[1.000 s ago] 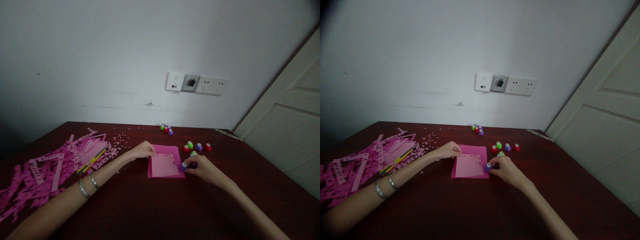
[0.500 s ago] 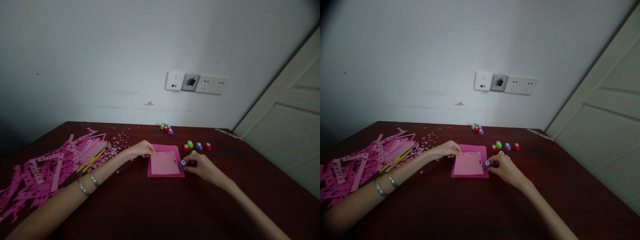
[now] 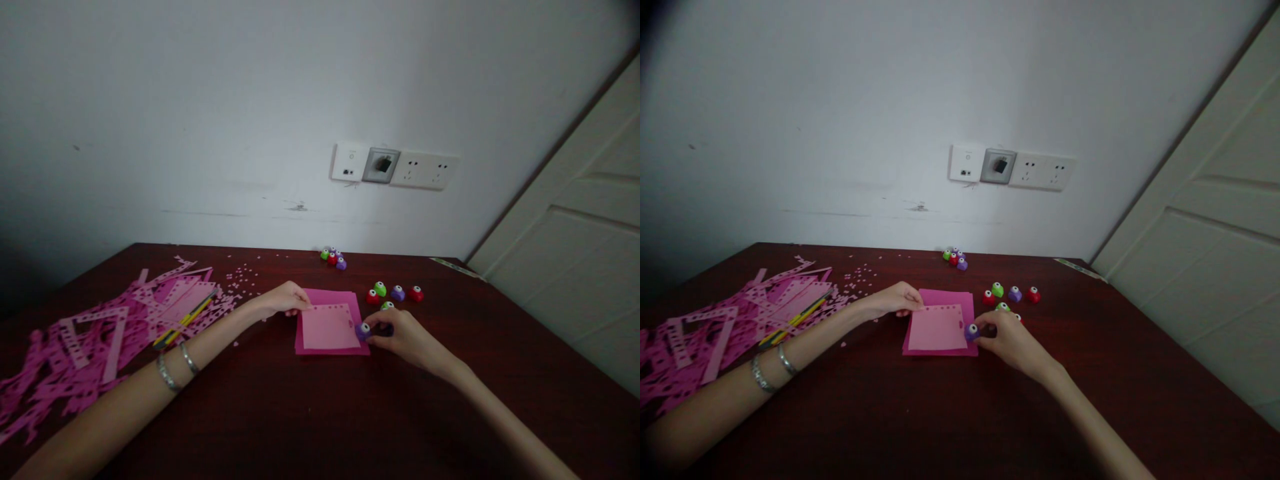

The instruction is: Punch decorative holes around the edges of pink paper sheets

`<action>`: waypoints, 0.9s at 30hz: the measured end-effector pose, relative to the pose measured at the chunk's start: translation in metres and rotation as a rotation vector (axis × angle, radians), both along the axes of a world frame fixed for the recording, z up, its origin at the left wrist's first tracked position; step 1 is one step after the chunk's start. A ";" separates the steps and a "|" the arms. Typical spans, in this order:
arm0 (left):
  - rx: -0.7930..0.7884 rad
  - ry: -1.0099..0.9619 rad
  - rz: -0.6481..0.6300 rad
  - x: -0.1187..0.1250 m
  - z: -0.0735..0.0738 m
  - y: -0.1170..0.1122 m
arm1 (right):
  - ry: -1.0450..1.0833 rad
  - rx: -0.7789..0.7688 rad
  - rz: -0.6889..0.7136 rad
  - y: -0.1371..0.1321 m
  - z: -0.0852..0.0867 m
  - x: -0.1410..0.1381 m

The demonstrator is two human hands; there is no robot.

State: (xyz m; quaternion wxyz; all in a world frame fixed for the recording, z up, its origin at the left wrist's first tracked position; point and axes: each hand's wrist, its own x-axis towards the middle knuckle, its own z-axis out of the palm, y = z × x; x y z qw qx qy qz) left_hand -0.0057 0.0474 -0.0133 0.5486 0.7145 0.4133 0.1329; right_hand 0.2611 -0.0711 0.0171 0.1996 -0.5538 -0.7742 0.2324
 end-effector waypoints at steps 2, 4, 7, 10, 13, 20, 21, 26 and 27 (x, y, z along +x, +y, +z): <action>0.000 -0.003 0.001 0.000 0.001 -0.001 | 0.007 -0.005 0.005 -0.002 0.002 -0.002; 0.003 -0.011 0.000 0.001 0.002 -0.004 | 0.009 -0.013 0.009 -0.003 0.003 -0.005; 0.003 -0.014 -0.002 0.002 0.004 -0.007 | 0.008 -0.029 0.020 -0.005 0.003 -0.007; 0.004 0.006 0.005 0.003 0.005 -0.008 | 0.021 -0.045 0.032 -0.005 0.002 -0.009; 0.021 0.031 0.015 0.004 0.005 -0.009 | 0.017 -0.054 0.036 -0.005 0.001 -0.010; 0.129 0.118 0.022 0.008 0.000 -0.011 | 0.000 -0.043 0.058 -0.005 -0.001 -0.012; 0.167 0.121 0.009 0.009 -0.001 -0.012 | 0.000 -0.044 0.064 -0.005 -0.002 -0.012; 0.556 0.318 0.021 0.015 0.002 -0.025 | 0.000 -0.025 0.072 -0.005 -0.005 -0.012; 0.669 0.387 0.051 0.017 0.004 -0.029 | 0.000 -0.021 0.072 -0.005 -0.004 -0.012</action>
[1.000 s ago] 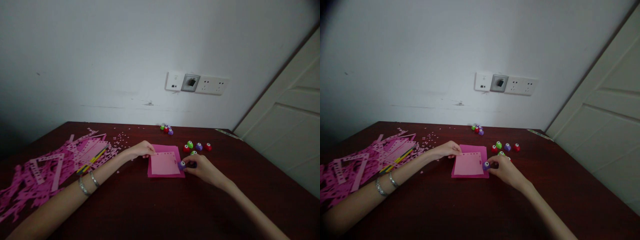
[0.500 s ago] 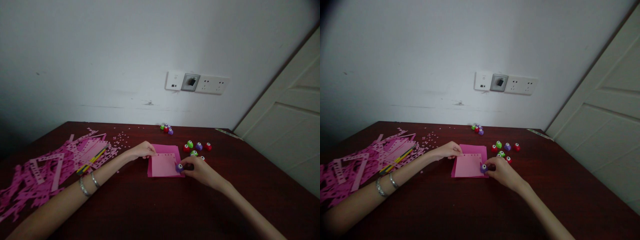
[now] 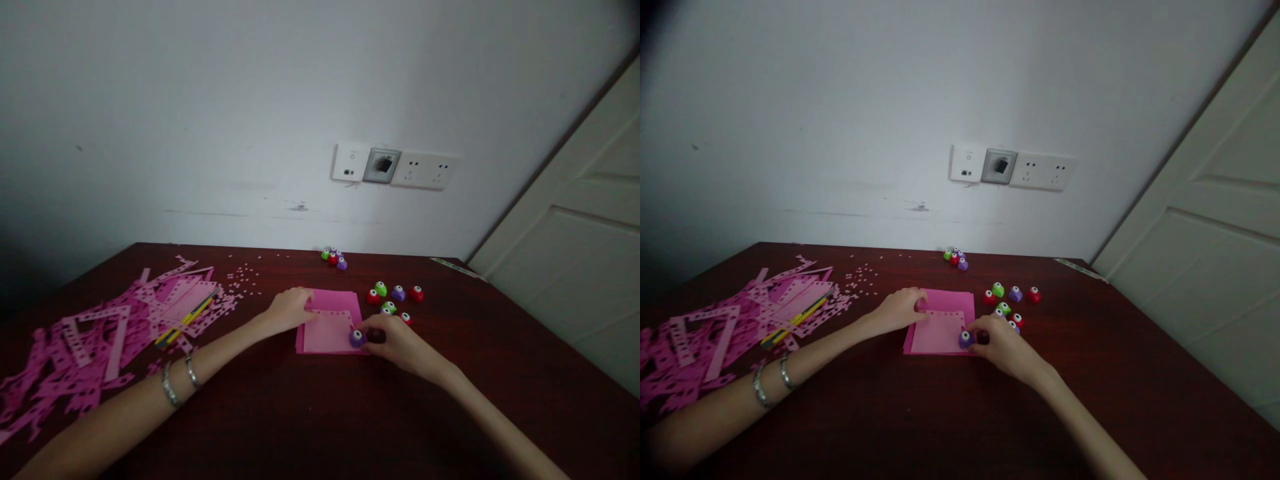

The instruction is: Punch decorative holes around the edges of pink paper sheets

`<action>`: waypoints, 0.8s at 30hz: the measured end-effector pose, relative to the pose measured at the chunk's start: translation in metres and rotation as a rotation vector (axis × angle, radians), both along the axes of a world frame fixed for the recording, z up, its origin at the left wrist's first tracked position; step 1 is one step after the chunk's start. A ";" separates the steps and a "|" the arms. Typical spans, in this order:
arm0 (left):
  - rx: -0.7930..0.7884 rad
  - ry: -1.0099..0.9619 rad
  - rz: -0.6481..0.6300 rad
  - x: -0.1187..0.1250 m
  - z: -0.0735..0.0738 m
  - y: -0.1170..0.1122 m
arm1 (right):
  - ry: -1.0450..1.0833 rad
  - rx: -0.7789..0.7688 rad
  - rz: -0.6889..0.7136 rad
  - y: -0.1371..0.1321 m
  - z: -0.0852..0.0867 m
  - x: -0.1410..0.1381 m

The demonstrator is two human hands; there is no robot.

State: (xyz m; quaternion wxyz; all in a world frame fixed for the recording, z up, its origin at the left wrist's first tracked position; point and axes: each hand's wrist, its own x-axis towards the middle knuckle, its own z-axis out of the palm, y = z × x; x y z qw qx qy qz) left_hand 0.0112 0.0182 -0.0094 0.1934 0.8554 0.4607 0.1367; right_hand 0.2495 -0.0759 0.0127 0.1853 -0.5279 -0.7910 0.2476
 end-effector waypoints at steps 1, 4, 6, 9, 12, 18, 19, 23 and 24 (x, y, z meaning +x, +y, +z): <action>0.104 0.049 0.010 0.002 0.002 -0.005 | 0.000 0.003 -0.001 0.000 0.000 0.000; 0.215 0.090 -0.138 0.006 0.007 -0.016 | 0.000 0.001 0.005 0.000 0.001 0.000; 0.151 0.084 -0.266 0.007 0.008 -0.020 | -0.004 -0.001 0.006 0.000 0.000 0.001; 0.046 0.106 -0.340 0.008 0.005 -0.020 | -0.015 0.002 -0.009 0.001 -0.002 0.002; -0.038 0.091 -0.346 0.009 0.003 -0.017 | -0.025 -0.001 -0.014 0.001 -0.003 0.003; -0.110 0.020 -0.348 0.009 0.001 -0.014 | -0.031 -0.008 -0.017 0.001 -0.002 0.002; -0.112 0.015 -0.353 0.009 0.000 -0.014 | -0.030 -0.009 -0.019 0.000 -0.001 0.001; -0.105 -0.014 -0.364 0.008 0.000 -0.013 | -0.019 -0.037 -0.015 -0.001 0.002 0.001; -0.107 -0.036 -0.363 0.008 0.000 -0.012 | -0.014 -0.043 -0.021 -0.001 0.004 0.002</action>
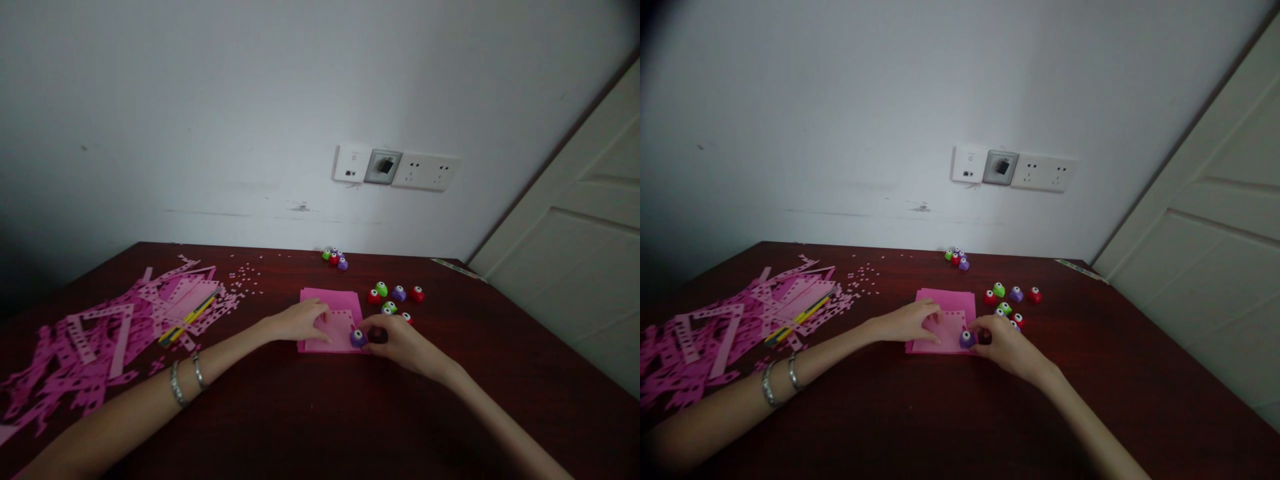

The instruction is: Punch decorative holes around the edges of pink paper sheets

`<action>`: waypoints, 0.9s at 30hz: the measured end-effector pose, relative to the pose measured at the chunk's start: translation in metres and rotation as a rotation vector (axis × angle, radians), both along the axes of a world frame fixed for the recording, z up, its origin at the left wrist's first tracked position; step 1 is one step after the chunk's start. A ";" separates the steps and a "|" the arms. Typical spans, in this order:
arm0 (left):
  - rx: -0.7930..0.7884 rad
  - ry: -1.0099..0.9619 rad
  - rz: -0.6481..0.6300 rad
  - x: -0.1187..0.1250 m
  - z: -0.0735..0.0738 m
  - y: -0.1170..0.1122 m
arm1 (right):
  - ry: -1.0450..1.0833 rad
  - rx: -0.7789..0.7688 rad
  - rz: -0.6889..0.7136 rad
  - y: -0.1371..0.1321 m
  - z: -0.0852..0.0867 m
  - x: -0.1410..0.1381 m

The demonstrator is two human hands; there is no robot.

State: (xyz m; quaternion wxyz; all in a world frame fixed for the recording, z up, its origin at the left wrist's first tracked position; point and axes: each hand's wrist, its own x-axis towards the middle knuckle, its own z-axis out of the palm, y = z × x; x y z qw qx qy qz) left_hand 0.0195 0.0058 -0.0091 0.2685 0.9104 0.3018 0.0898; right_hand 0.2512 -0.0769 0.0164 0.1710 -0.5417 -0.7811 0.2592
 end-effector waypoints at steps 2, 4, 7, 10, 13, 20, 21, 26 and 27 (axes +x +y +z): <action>-0.027 -0.071 0.016 0.001 0.002 0.001 | 0.015 -0.013 -0.028 0.002 0.005 0.003; -0.050 -0.156 0.038 0.002 0.006 0.003 | 0.046 -0.044 -0.069 0.007 0.010 0.006; -0.071 -0.216 0.063 0.007 0.014 0.006 | 0.079 -0.192 -0.102 0.018 0.019 0.010; -0.184 -0.188 0.051 0.016 0.020 0.007 | 0.059 -0.401 -0.065 0.029 0.023 0.010; -0.341 -0.132 -0.007 0.026 0.024 0.007 | 0.071 -0.525 -0.009 0.036 0.022 0.008; -0.517 0.079 0.017 0.046 0.029 0.009 | 0.046 -0.624 -0.013 0.045 0.014 0.001; -0.536 0.097 0.013 0.049 0.029 0.009 | 0.028 -0.639 -0.026 0.046 0.014 0.000; -0.607 0.248 -0.010 0.061 0.027 0.016 | -0.065 -0.724 -0.049 0.047 0.019 -0.010; -0.628 0.285 -0.013 0.063 0.026 0.018 | -0.071 -0.746 -0.044 0.047 0.020 -0.011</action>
